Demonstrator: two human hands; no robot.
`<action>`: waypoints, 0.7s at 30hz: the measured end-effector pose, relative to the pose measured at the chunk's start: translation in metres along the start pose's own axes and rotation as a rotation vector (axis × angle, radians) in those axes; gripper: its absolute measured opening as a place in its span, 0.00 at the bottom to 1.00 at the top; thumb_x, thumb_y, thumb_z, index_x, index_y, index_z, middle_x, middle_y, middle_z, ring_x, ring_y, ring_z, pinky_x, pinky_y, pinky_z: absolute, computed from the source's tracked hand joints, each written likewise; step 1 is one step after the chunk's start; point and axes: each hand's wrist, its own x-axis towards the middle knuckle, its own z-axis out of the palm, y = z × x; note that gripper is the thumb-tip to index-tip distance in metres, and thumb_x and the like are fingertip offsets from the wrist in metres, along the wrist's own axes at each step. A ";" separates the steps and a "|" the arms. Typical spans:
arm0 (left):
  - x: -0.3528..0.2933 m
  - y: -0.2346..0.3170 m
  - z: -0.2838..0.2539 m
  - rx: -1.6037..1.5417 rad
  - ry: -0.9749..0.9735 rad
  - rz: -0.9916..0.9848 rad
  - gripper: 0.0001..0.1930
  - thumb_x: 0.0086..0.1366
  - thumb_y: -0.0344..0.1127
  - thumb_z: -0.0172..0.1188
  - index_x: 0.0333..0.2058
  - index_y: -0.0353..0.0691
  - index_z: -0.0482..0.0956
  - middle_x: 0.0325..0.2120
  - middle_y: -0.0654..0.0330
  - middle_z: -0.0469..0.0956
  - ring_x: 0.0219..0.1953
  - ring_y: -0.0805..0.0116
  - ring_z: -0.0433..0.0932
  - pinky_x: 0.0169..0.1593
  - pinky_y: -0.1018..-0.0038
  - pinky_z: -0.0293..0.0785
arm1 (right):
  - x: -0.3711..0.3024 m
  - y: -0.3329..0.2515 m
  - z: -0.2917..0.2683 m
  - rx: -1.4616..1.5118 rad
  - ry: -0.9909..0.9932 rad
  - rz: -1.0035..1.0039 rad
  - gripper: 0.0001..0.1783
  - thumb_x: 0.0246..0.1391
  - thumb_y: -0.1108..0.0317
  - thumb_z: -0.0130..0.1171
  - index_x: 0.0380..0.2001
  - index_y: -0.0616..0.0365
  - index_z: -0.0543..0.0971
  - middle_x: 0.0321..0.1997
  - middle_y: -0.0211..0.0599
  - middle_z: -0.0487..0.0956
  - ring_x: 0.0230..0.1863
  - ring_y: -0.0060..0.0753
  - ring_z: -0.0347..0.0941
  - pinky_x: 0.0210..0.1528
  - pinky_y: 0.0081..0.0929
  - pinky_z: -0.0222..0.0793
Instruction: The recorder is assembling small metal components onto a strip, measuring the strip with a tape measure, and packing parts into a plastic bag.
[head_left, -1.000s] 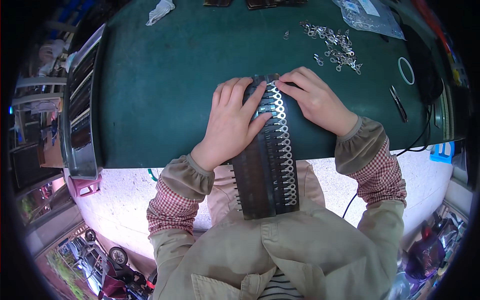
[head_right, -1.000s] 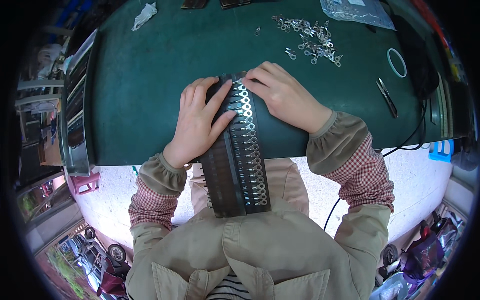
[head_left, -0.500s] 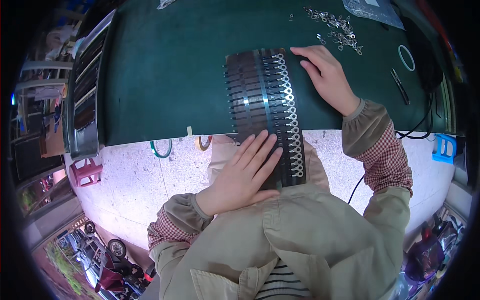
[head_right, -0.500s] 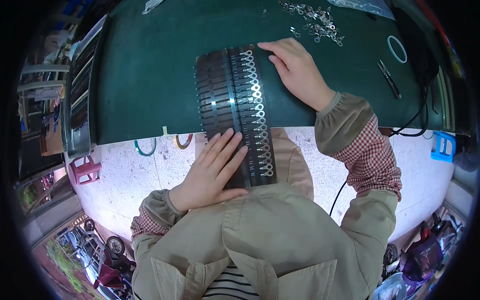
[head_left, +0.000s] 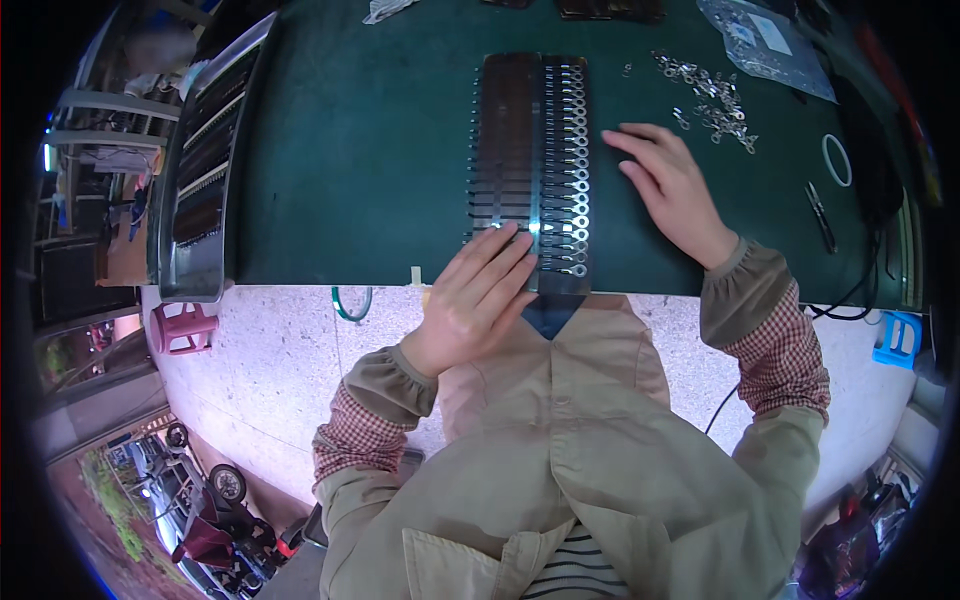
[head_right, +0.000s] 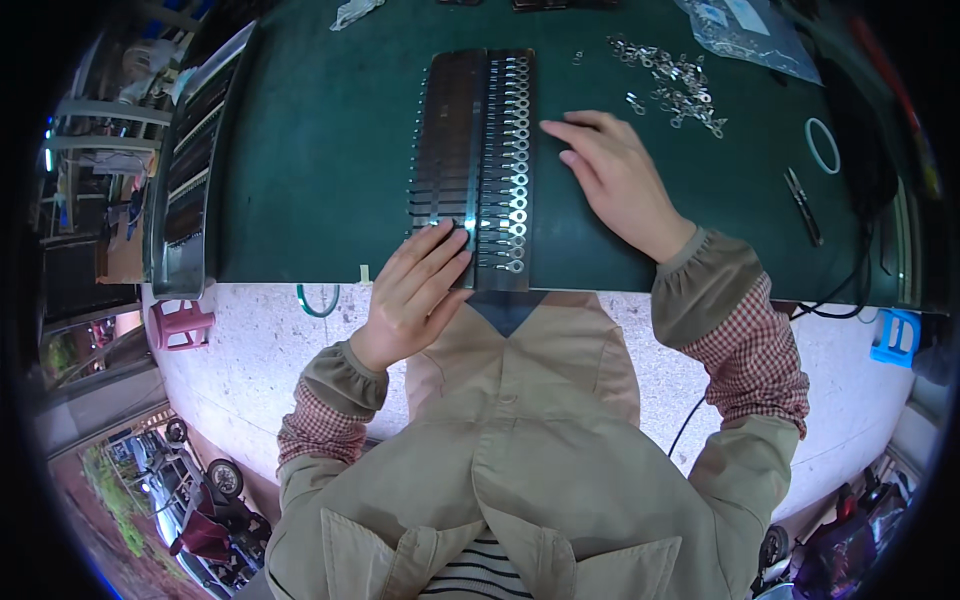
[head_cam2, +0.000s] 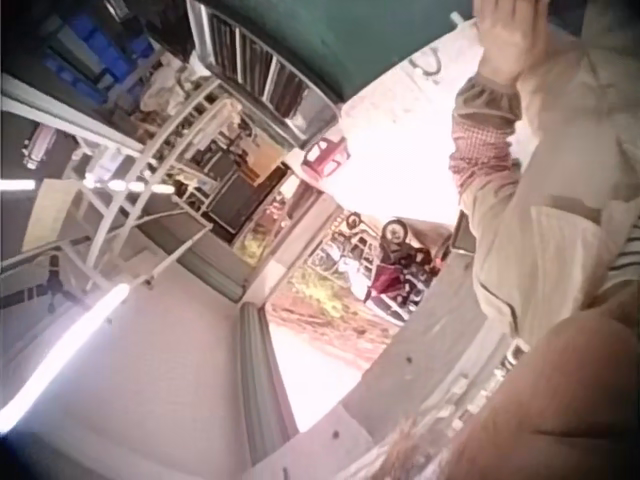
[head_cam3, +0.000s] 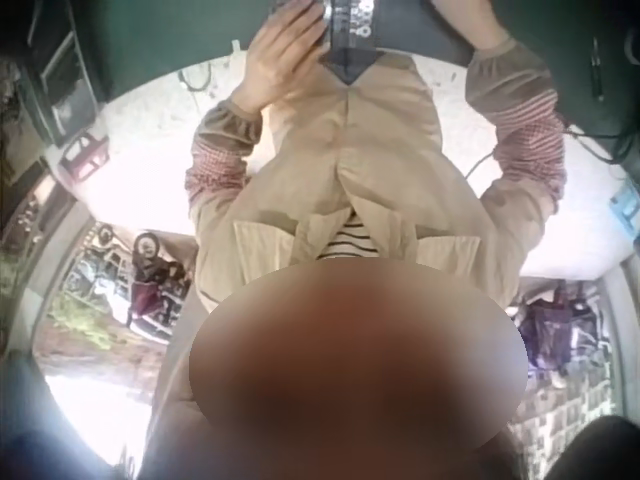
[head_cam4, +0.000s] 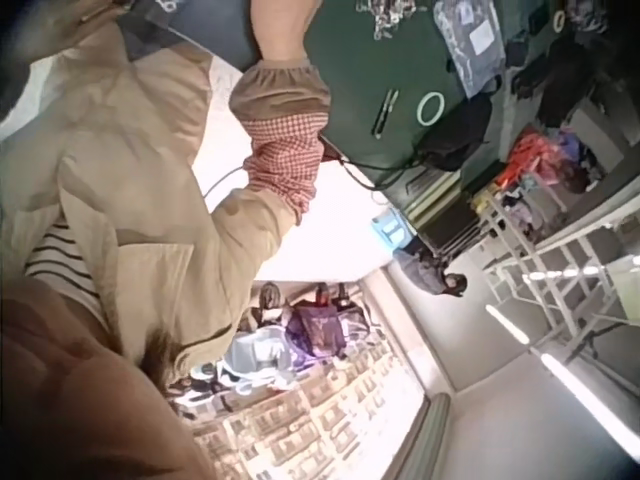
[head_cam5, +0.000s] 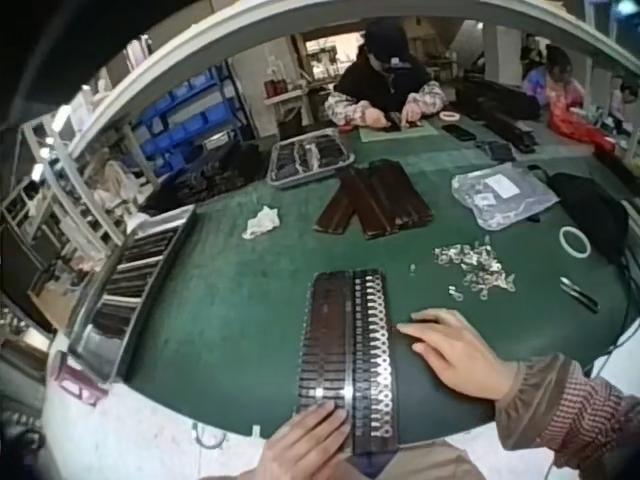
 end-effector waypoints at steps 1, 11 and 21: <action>0.000 0.001 0.001 -0.014 0.014 -0.017 0.25 0.51 0.30 0.71 0.49 0.30 0.79 0.53 0.47 0.77 0.59 0.44 0.73 0.61 0.52 0.70 | 0.003 -0.002 0.001 0.022 0.001 -0.005 0.21 0.60 0.75 0.54 0.57 0.53 0.75 0.54 0.41 0.77 0.57 0.45 0.71 0.60 0.35 0.66; -0.010 -0.006 0.006 -0.061 0.050 -0.027 0.22 0.54 0.34 0.68 0.47 0.30 0.79 0.52 0.47 0.77 0.58 0.46 0.74 0.62 0.50 0.69 | 0.049 -0.114 -0.039 1.302 -0.236 0.445 0.18 0.63 0.74 0.47 0.54 0.65 0.74 0.45 0.38 0.81 0.52 0.27 0.75 0.60 0.27 0.65; 0.000 -0.003 0.001 -0.163 0.024 -0.012 0.21 0.52 0.29 0.62 0.47 0.28 0.79 0.49 0.43 0.79 0.55 0.40 0.75 0.61 0.46 0.67 | -0.044 -0.132 -0.091 1.488 -0.223 0.456 0.16 0.63 0.74 0.48 0.51 0.67 0.75 0.44 0.40 0.79 0.50 0.32 0.74 0.55 0.30 0.68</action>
